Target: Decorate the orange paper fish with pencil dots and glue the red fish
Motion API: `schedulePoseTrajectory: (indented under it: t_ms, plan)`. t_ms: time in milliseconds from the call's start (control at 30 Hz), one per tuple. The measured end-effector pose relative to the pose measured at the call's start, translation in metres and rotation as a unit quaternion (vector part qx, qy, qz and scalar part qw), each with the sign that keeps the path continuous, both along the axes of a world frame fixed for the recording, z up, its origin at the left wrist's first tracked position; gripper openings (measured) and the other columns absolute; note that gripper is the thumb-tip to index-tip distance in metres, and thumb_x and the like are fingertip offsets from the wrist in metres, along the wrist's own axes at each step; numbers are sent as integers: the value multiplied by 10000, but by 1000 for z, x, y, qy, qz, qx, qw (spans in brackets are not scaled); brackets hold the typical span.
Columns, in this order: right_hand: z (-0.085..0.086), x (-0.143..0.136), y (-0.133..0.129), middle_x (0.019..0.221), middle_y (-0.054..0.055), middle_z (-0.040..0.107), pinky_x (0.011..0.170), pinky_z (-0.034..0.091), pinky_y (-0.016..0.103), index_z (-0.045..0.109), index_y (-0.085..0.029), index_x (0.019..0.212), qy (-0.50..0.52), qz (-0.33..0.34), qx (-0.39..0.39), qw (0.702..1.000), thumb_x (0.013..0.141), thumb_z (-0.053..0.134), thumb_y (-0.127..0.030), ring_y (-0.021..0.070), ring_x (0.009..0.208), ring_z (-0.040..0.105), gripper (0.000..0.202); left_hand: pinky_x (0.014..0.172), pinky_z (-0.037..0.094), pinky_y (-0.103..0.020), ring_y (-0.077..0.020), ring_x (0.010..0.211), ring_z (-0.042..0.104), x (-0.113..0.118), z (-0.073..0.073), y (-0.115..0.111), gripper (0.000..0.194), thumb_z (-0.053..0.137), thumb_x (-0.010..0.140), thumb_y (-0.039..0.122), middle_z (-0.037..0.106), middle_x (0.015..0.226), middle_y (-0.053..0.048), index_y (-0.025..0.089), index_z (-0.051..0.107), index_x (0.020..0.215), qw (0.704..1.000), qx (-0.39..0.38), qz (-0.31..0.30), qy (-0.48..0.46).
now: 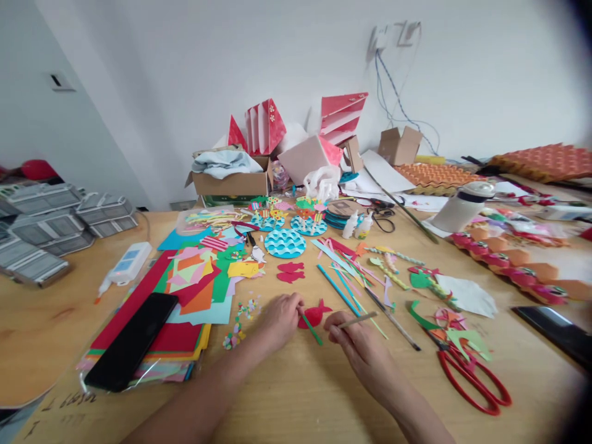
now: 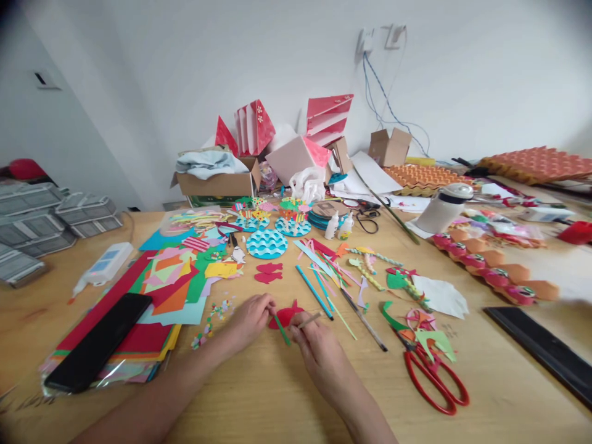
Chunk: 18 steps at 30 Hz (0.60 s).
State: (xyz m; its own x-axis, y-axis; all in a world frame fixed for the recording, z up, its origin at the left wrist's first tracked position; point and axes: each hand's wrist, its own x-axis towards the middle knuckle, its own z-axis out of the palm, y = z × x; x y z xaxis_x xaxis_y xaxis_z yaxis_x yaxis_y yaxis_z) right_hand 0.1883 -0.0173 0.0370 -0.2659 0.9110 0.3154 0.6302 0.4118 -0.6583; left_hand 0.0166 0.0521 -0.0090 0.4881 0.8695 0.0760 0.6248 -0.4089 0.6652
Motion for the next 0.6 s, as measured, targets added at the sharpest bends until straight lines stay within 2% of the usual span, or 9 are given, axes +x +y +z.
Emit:
schedulePoseTrajectory:
  t_ms: [100,200,267,400,467,600]
  plan:
    - [14,12,-14,756,47,598,633,472,234,569,-202,784,15,-22,35,999,880,355,-247,143,711,586,238,753,380,-253,-163,821,530,-2,-3,-1,216,410,735,31,593,831,-25,179,524,843,1000,-6,5,-25]
    - [20,33,-27,717,40,594,538,470,213,622,-228,843,-27,-60,65,996,861,401,-265,139,636,588,225,727,390,-242,-158,815,536,-3,-5,-1,210,402,729,47,597,836,-20,187,525,826,998,-25,18,-58]
    - [15,51,-32,745,42,622,546,482,205,635,-239,903,-53,-75,61,994,853,418,-253,141,652,612,223,710,402,-237,-155,806,546,-4,-5,-1,201,386,732,59,601,836,-26,184,519,817,995,-42,29,-85]
    - [-9,89,-33,984,64,671,738,516,228,627,-243,1038,-150,-90,33,984,852,387,-212,166,878,642,306,707,420,-244,-159,790,557,-6,-4,3,173,377,719,84,600,812,-32,181,504,786,986,-64,55,-140]
    - [-18,103,-31,1054,84,660,775,517,253,607,-221,1105,-206,-102,-2,973,836,343,-151,175,930,634,383,712,427,-253,-165,783,556,-7,-3,5,147,389,710,107,593,789,-28,183,499,772,981,-68,69,-165]
    - [-18,116,-27,1175,95,600,866,476,288,558,-212,1187,-267,-91,-85,956,800,311,-91,183,1033,586,475,688,439,-261,-174,741,561,-7,1,2,100,393,716,170,578,740,-31,179,489,744,973,-76,69,-207]
